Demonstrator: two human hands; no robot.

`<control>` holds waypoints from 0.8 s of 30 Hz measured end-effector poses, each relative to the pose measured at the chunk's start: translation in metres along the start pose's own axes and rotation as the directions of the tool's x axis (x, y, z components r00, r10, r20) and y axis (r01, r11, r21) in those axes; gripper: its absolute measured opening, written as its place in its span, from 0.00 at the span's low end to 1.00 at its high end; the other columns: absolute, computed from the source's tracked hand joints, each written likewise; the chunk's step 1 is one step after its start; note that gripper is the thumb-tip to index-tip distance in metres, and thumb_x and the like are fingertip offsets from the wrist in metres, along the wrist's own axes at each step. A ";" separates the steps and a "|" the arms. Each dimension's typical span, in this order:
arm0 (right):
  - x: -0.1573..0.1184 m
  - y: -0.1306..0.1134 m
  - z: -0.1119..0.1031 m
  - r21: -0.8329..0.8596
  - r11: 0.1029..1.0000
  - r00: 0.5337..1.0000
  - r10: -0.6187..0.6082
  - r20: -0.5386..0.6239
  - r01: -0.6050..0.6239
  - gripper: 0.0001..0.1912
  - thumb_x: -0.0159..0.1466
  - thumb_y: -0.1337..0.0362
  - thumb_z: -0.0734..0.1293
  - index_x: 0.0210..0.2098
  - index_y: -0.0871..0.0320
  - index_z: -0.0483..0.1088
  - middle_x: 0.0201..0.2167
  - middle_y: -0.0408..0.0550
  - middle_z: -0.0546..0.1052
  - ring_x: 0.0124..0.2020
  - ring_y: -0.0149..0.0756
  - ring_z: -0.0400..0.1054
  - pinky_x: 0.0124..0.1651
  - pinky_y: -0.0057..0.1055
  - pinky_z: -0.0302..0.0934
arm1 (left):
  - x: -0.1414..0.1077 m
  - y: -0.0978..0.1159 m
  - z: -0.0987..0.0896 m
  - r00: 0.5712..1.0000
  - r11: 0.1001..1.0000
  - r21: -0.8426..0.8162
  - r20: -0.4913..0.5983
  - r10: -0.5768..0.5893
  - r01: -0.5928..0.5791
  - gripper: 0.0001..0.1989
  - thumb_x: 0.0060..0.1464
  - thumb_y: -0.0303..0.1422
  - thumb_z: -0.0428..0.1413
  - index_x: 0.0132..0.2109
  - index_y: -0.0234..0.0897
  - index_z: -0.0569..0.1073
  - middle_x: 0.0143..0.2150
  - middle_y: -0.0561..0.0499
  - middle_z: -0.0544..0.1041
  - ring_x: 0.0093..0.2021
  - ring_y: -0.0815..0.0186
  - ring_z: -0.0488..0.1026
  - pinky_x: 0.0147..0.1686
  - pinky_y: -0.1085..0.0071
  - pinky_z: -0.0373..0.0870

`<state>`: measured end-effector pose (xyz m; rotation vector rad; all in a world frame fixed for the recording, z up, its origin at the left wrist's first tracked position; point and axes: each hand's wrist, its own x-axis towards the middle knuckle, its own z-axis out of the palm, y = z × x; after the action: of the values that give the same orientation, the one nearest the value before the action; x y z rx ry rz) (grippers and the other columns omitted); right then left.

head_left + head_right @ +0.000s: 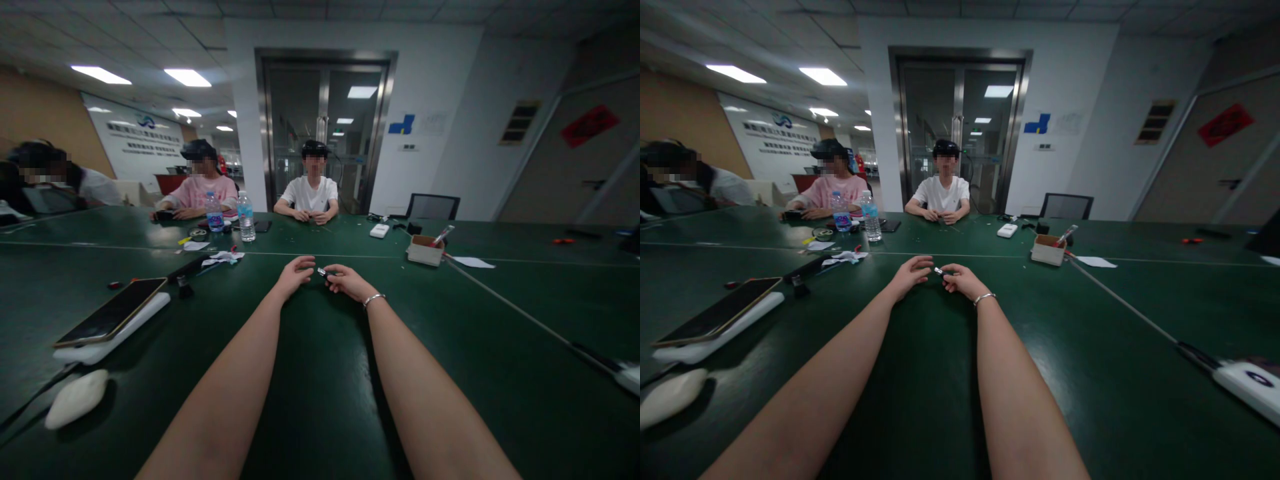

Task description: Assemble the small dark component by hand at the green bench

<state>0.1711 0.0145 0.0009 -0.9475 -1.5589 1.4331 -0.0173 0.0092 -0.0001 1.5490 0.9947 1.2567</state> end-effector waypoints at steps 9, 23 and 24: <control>0.002 0.002 0.000 -0.076 0.997 1.000 -0.011 0.022 0.013 0.11 0.57 0.75 0.64 0.40 0.62 0.69 0.21 0.42 0.72 0.18 0.22 0.64 0.20 0.17 0.60 | 0.002 -0.005 0.006 1.000 0.994 0.113 0.028 0.006 -0.009 0.14 0.45 0.34 0.59 0.40 0.31 0.75 0.35 0.45 0.76 0.30 0.69 0.70 0.34 0.70 0.68; 0.004 0.005 0.000 -0.073 0.995 0.998 -0.061 0.022 0.062 0.18 0.53 0.77 0.67 0.42 0.61 0.67 0.27 0.43 0.74 0.18 0.21 0.64 0.20 0.18 0.62 | 0.006 -0.012 0.003 1.000 0.923 0.386 -0.009 0.011 -0.006 0.21 0.48 0.50 0.50 0.29 0.34 0.72 0.25 0.51 0.72 0.26 0.69 0.67 0.28 0.74 0.62; 0.004 0.005 0.000 -0.076 0.995 0.998 -0.055 0.019 0.057 0.18 0.52 0.78 0.67 0.42 0.61 0.66 0.28 0.43 0.74 0.18 0.21 0.64 0.20 0.18 0.62 | 0.005 -0.011 0.004 1.000 0.914 0.407 -0.012 0.015 -0.009 0.22 0.48 0.51 0.49 0.29 0.34 0.72 0.24 0.52 0.72 0.25 0.69 0.67 0.27 0.74 0.61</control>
<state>0.1692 0.0184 -0.0042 -0.9311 -1.6504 1.3540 -0.0136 0.0165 -0.0095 1.8636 1.3211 1.1144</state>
